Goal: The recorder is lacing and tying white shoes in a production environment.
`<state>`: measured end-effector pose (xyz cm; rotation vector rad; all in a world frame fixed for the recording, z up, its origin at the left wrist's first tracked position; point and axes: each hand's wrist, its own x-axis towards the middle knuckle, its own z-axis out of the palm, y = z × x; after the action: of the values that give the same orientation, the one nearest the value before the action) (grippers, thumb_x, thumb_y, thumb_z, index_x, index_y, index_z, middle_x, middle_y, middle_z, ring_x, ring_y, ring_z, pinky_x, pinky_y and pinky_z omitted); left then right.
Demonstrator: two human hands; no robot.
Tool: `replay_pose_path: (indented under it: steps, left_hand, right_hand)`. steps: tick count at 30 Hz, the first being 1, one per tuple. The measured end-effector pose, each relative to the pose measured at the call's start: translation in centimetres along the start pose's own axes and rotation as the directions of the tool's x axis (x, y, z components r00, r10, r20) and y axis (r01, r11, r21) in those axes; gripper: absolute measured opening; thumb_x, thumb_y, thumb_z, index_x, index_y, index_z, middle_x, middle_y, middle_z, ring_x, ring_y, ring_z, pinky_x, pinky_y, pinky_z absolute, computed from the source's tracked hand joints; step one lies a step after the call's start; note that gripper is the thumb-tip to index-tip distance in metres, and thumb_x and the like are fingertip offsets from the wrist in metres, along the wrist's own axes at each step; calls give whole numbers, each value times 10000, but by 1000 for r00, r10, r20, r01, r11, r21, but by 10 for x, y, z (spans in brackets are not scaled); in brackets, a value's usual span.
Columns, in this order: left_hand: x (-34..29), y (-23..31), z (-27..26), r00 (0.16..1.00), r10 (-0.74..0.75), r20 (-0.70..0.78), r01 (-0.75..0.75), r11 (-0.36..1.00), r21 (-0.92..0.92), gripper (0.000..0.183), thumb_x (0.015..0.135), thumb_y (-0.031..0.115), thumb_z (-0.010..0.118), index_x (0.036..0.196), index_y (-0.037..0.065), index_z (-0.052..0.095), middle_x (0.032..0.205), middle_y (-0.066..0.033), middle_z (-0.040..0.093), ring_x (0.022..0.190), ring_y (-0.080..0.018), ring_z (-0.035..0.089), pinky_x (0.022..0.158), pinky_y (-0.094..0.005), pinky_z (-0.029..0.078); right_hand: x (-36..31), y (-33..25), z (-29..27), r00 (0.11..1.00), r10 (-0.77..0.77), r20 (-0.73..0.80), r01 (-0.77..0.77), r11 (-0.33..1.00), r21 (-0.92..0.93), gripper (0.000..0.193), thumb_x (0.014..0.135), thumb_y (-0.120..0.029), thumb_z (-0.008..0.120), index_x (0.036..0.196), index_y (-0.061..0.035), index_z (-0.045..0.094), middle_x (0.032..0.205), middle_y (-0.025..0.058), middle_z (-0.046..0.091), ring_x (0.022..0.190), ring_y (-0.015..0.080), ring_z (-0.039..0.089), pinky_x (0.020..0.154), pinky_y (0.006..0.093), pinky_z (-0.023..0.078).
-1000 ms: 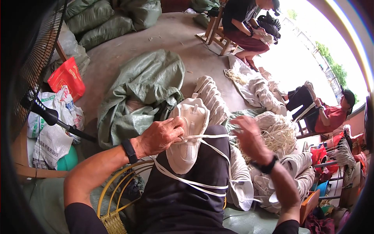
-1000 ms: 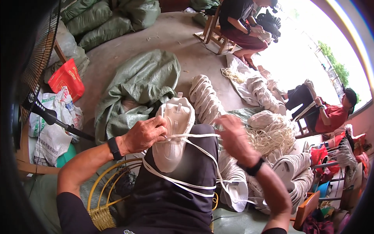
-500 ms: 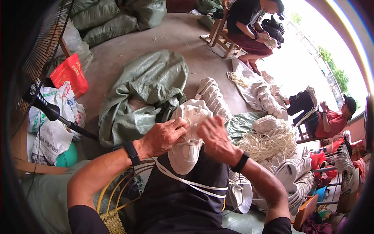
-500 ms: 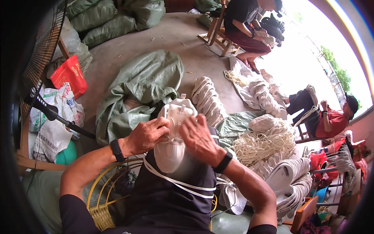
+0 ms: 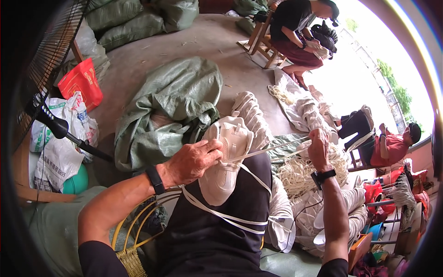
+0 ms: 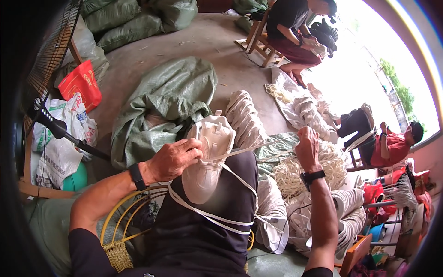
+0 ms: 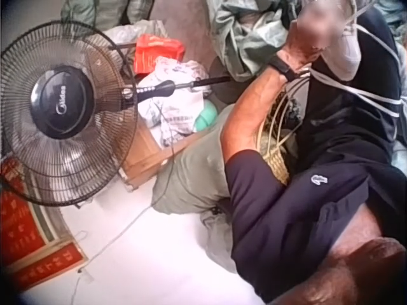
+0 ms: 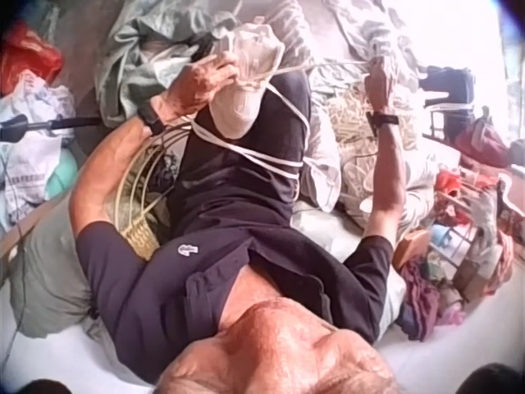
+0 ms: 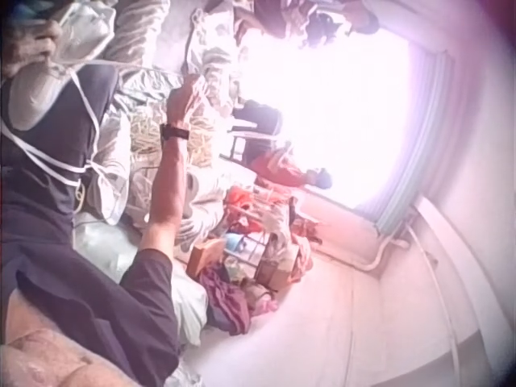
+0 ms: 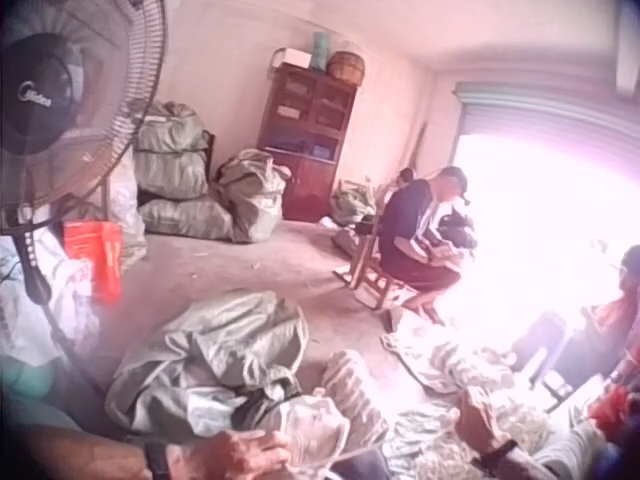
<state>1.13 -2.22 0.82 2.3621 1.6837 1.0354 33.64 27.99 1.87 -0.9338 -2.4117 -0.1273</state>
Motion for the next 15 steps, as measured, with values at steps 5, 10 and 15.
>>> replay_pose_path:
  steps: [5, 10, 15]
  left_hand:
    - [3, 15, 4, 987, -160, -19, 157, 982, -100, 170, 849, 142, 719, 947, 66, 604, 1074, -94, 591, 925, -311, 631, 771, -418, 540]
    - [3, 33, 14, 963, -255, -90, 242, 961, -133, 434, 727, 185, 825, 1059, 81, 567, 1144, -99, 561, 1063, -329, 611, 853, -421, 523]
    - [6, 44, 16, 950, -263, -167, 241, 960, -142, 391, 751, 162, 812, 1055, 82, 579, 1118, -99, 570, 994, -322, 635, 781, -423, 539]
  right_hand:
    - [-17, -23, 7, 962, 112, 250, -172, 958, 231, 65, 894, 35, 528, 911, -10, 572, 780, 136, 622, 711, 316, 589, 668, 388, 450]
    - [-5, -38, -63, 764, 244, 598, -520, -317, 793, 292, 931, -2, 553, 1222, 24, 563, 751, -10, 499, 699, 139, 482, 717, 304, 420]
    - [-1, -61, -101, 731, 358, 581, -374, -503, 780, 408, 980, -107, 585, 1352, 35, 498, 758, -37, 429, 703, 127, 420, 734, 331, 405]
